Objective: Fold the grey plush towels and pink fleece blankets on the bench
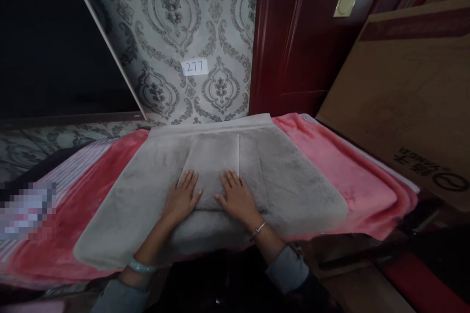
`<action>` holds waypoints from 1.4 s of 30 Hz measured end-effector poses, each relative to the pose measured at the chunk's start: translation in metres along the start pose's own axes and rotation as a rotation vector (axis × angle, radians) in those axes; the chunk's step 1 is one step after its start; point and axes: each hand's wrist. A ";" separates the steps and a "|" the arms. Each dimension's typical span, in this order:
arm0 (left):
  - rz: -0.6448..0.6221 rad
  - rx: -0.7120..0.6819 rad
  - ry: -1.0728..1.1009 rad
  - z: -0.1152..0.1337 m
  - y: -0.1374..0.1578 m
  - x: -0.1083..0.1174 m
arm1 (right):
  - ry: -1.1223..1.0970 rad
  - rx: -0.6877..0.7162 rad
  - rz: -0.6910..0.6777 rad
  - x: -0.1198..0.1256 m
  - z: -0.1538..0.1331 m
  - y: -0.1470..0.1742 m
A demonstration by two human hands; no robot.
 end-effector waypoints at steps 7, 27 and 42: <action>0.009 -0.046 0.146 -0.034 0.003 0.003 | -0.118 0.046 -0.050 0.011 0.024 0.021; 0.066 -0.159 -0.046 0.011 -0.114 -0.010 | 0.080 0.010 0.040 -0.001 0.048 -0.099; -0.106 -0.129 0.011 -0.053 -0.059 0.002 | 0.114 -0.080 -0.100 0.020 0.087 -0.053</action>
Point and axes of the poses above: each hand's wrist, its own y-axis away from the middle knuckle, its own x-axis out of the back of the hand, z = x × y, and after that the axes turned 5 degrees about -y, right-handed
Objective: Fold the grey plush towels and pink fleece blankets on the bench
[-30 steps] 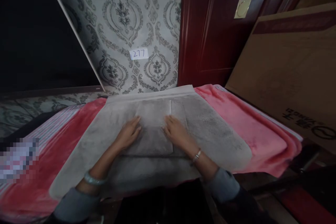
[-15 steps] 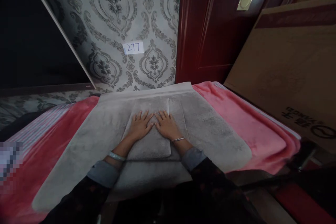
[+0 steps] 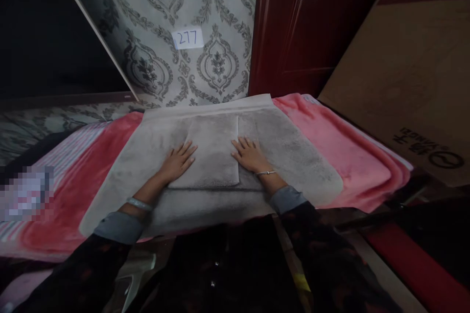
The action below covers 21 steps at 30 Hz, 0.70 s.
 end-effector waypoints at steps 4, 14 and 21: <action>-0.006 0.038 0.026 -0.020 0.022 0.000 | -0.038 -0.079 -0.078 0.009 0.006 0.034; 0.093 -0.159 0.021 0.099 0.030 0.008 | -0.090 0.036 0.075 0.003 -0.061 0.068; 0.097 -0.075 -0.026 0.087 0.054 -0.005 | -0.049 -0.012 0.113 -0.011 -0.048 0.094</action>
Point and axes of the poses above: each hand's wrist, its own y-axis away from the middle knuckle, its own x-axis out of the back of the hand, z = x × y, and after that the axes turned 5 degrees about -y, right-handed
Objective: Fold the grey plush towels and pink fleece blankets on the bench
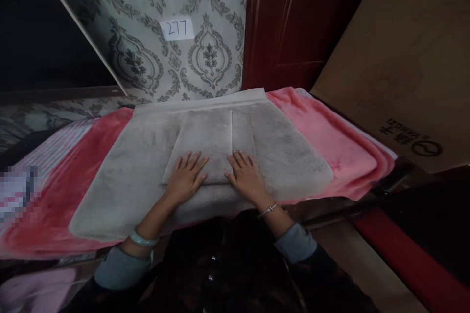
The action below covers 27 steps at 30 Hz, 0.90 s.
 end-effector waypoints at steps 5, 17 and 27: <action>0.024 0.077 -0.025 -0.024 0.020 0.001 | -0.009 -0.057 0.070 -0.007 0.020 0.022; 0.122 0.164 0.048 -0.046 0.047 0.006 | -0.163 -0.118 0.206 -0.001 0.048 0.038; 0.123 0.012 0.012 0.014 -0.015 0.007 | -0.090 0.199 -0.024 0.035 0.001 -0.093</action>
Point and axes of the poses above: each hand's wrist, its own y-axis away from the middle knuckle, its own x-axis out of the back of the hand, z = x × y, and after that the axes turned 5 degrees about -y, right-handed
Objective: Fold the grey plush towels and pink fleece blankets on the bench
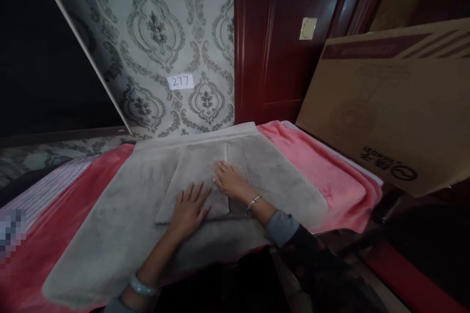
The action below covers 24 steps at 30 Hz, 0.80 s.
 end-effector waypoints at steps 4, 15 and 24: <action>0.053 0.000 -0.037 0.000 0.007 -0.016 | 0.037 0.025 -0.100 -0.011 0.021 -0.031; 0.068 -0.022 -0.019 -0.005 0.008 -0.020 | 0.086 -0.143 -0.086 -0.005 0.075 -0.065; 0.093 -0.047 -0.008 -0.009 0.013 -0.024 | 0.053 -0.168 -0.083 -0.019 0.066 -0.112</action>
Point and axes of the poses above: each hand's wrist, its own y-axis away from the middle knuckle, its own x-axis out of the back of the hand, z = x × y, and after that the axes turned 5 degrees about -y, right-handed
